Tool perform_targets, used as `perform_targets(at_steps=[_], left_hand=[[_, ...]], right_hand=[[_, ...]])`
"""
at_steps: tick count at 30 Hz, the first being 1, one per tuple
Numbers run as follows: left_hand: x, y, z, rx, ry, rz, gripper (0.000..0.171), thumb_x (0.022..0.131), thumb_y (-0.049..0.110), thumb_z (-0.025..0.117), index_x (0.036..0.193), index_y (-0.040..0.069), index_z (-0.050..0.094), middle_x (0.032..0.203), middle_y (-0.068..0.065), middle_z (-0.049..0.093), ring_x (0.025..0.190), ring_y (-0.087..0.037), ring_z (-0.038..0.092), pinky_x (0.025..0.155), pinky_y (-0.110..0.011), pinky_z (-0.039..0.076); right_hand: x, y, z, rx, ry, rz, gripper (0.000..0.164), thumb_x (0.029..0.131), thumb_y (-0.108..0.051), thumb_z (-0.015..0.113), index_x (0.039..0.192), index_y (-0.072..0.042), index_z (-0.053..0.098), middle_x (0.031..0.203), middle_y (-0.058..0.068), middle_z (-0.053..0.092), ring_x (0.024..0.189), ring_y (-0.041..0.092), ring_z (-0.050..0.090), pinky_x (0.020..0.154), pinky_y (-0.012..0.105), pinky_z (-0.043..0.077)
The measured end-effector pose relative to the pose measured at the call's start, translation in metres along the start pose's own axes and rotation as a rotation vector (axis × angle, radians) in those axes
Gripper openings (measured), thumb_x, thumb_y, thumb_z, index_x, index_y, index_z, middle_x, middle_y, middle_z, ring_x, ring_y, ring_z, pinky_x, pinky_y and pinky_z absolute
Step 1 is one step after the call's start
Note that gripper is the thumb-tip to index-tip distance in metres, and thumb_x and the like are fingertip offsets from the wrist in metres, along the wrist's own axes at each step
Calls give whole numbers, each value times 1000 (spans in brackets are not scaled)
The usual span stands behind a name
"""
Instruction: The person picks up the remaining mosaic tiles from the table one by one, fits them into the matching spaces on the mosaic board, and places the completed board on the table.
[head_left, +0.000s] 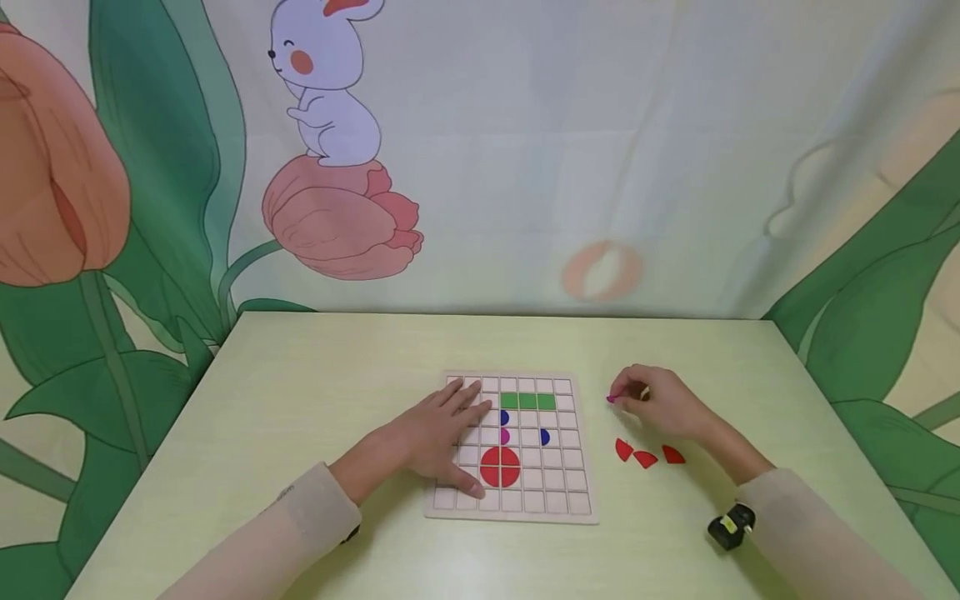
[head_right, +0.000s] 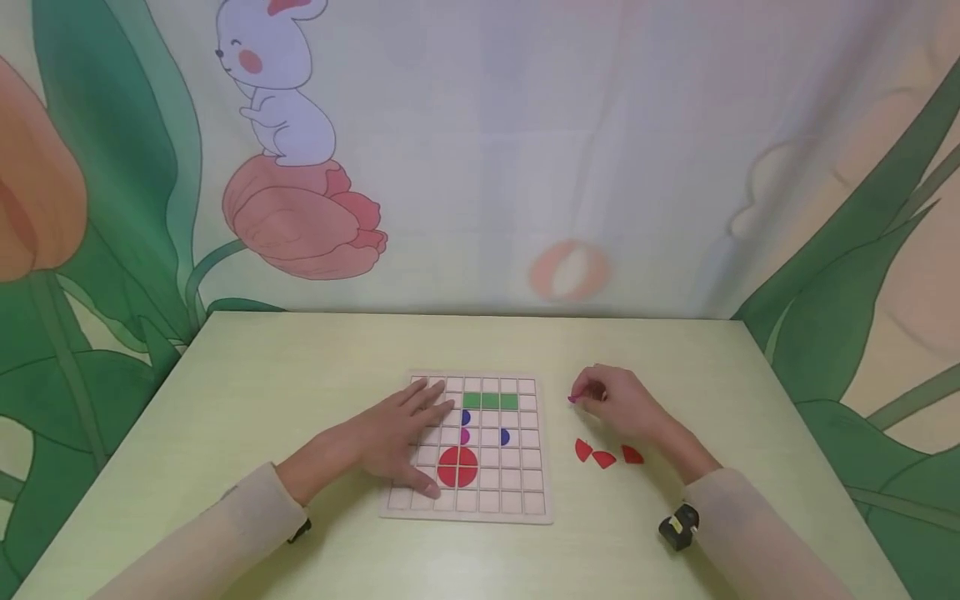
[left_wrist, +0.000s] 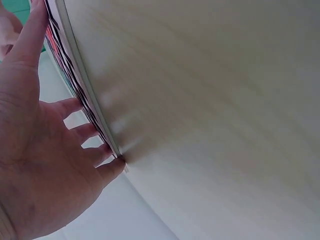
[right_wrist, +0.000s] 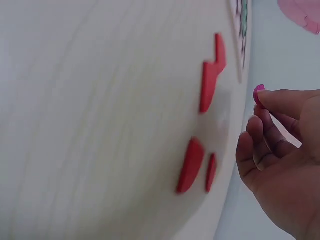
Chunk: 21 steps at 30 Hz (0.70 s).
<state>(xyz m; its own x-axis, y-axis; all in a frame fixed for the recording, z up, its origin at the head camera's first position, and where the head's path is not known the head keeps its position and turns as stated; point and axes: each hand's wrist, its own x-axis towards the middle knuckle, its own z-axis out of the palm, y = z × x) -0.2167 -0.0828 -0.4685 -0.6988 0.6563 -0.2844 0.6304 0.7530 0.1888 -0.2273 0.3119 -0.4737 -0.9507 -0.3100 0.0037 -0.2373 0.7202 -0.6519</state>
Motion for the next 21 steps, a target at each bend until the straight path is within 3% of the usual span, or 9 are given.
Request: perform_targets(at_steps=[4,12,15,21], left_hand=[[-1,0,1,-14,9,1,127,74,87,72,171,22,22,179,-8,4,164,-35,-1,132,-50,11],[2,-1,5,-8,9,1,128,73,89,70,171,23,21,179,-7,3,164,-34,-3,132,-49,10],[3,-1,5,-9,4,-2,129,73,90,69,172,24,20,179,-6,2,164,-33,-3,132,-49,10],[3,-1,4,7,-7,-17,130,72,91,69,172,24,19,179,-5,1,164,-32,-4,132,-48,10]], right_hand=[[5,-16,6,41,-20,-49,7,100,-5,73,102,-11,70,98,3,69,91,22,61,81,31,58],[15,-39,21,71,-62,-89,9,101,-2,70,108,-8,72,100,7,71,91,22,62,81,30,58],[18,-47,27,79,-59,-80,12,99,-2,73,111,-6,72,98,2,70,91,22,63,81,29,57],[27,-57,43,115,-44,-45,13,95,-7,80,102,-13,70,92,-2,70,87,20,64,80,26,56]])
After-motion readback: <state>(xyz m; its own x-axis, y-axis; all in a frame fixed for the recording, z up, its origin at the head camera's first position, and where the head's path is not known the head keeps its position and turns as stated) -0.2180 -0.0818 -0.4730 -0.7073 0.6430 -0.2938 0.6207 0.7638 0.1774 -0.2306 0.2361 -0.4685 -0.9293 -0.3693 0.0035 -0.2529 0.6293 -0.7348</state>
